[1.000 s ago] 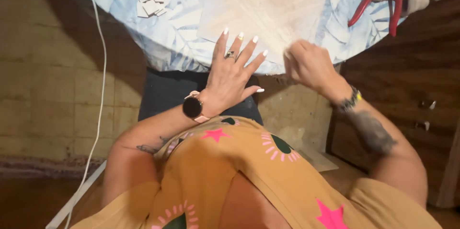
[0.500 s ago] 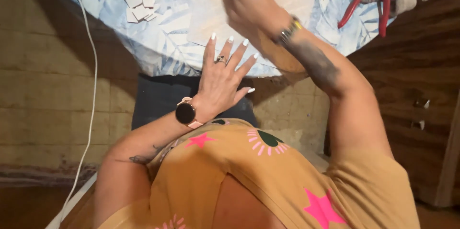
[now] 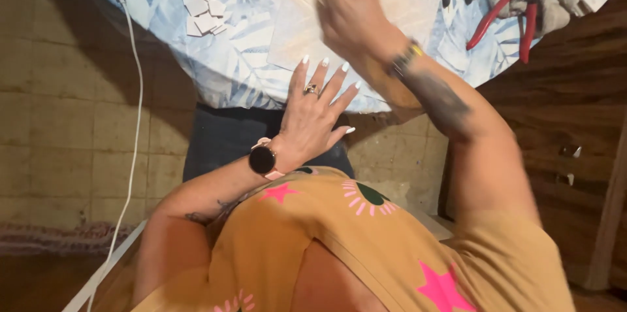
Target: The person repeatedly sands small white blocks on a sanding sheet, then uses pliers to trim or adjust the block edges. The person continues sanding the blocks one at a time.
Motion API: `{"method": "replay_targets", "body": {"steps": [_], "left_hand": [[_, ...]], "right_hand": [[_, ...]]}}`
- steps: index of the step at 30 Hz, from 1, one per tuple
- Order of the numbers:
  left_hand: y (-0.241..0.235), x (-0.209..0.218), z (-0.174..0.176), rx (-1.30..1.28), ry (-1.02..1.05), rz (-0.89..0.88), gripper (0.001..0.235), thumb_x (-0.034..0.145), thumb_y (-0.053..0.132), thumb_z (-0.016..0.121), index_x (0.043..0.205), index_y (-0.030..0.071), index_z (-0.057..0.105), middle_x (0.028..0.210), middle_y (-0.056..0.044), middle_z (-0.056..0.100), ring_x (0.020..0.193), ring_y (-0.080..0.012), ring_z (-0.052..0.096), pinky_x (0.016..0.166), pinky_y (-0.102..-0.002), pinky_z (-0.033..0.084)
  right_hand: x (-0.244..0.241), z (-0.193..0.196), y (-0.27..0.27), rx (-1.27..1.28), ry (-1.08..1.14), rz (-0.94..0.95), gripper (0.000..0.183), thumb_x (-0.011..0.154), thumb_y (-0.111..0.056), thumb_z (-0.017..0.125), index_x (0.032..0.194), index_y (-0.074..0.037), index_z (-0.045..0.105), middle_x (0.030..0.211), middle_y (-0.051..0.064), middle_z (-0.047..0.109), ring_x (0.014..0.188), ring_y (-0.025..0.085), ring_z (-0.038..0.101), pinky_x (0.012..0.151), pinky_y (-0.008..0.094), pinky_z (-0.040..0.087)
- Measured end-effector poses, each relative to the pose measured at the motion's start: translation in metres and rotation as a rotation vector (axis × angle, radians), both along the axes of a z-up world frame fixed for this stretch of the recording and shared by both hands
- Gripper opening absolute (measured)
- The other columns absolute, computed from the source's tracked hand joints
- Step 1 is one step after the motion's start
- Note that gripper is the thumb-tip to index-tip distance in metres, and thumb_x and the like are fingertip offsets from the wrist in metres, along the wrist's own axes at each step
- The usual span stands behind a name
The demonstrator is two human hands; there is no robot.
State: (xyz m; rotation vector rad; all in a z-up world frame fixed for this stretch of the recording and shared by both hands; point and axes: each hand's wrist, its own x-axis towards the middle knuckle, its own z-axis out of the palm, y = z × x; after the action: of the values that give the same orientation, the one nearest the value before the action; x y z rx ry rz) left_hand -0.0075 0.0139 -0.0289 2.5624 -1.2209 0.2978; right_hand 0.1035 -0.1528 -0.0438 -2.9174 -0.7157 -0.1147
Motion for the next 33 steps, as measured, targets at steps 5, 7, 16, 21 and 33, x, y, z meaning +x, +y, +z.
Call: {"method": "replay_targets", "body": {"steps": [5,7,16,21,33], "left_hand": [[0.000,-0.001,0.000,0.023,0.011,0.022,0.066,0.065,0.056,0.058,0.121,0.022,0.047,0.130,-0.009,0.039,0.117,-0.0321,0.037,0.099,-0.056,0.015],[0.001,0.000,-0.002,0.031,0.004,0.021,0.066,0.066,0.057,0.056,0.122,0.022,0.046,0.129,-0.009,0.040,0.117,-0.0317,0.036,0.098,-0.055,0.015],[-0.002,0.000,0.003,-0.273,0.010,-0.019,0.057,0.068,0.052,0.064,0.109,0.013,0.059,0.114,-0.013,0.053,0.108,-0.0370,0.045,0.098,-0.060,0.008],[-0.009,0.000,0.005,-0.523,0.051,0.036,0.051,0.070,0.037,0.069,0.110,0.009,0.056,0.108,-0.009,0.057,0.104,-0.0342,0.050,0.098,-0.059,0.011],[-0.027,-0.007,0.017,-0.895,0.547,-0.092,0.036,0.073,0.006,0.067,0.107,0.003,0.055,0.092,-0.011,0.061,0.085,-0.0264,0.062,0.067,-0.027,0.053]], "right_hand": [[0.010,0.006,0.004,0.048,-0.196,0.187,0.015,0.087,-0.015,0.043,0.076,-0.005,0.038,0.066,0.011,0.044,0.045,0.031,0.038,0.039,0.042,0.027],[-0.040,0.017,-0.020,-0.049,-0.005,0.077,0.014,0.088,-0.013,0.039,0.076,-0.005,0.039,0.067,0.009,0.043,0.049,0.024,0.035,0.043,0.035,0.029],[-0.143,0.044,-0.048,0.064,0.098,-0.195,0.008,0.079,-0.014,0.049,0.075,-0.007,0.047,0.062,0.010,0.045,0.059,0.034,0.054,0.049,0.041,0.043],[-0.147,0.052,-0.013,0.732,0.166,-0.260,0.017,0.088,-0.013,0.044,0.076,-0.006,0.053,0.057,0.006,0.049,0.053,0.019,0.046,0.053,0.030,0.041],[-0.155,0.061,0.001,1.159,0.236,-0.317,0.024,0.091,-0.016,0.040,0.076,-0.005,0.055,0.047,-0.006,0.033,0.050,0.004,0.030,0.047,0.018,0.030]]}}
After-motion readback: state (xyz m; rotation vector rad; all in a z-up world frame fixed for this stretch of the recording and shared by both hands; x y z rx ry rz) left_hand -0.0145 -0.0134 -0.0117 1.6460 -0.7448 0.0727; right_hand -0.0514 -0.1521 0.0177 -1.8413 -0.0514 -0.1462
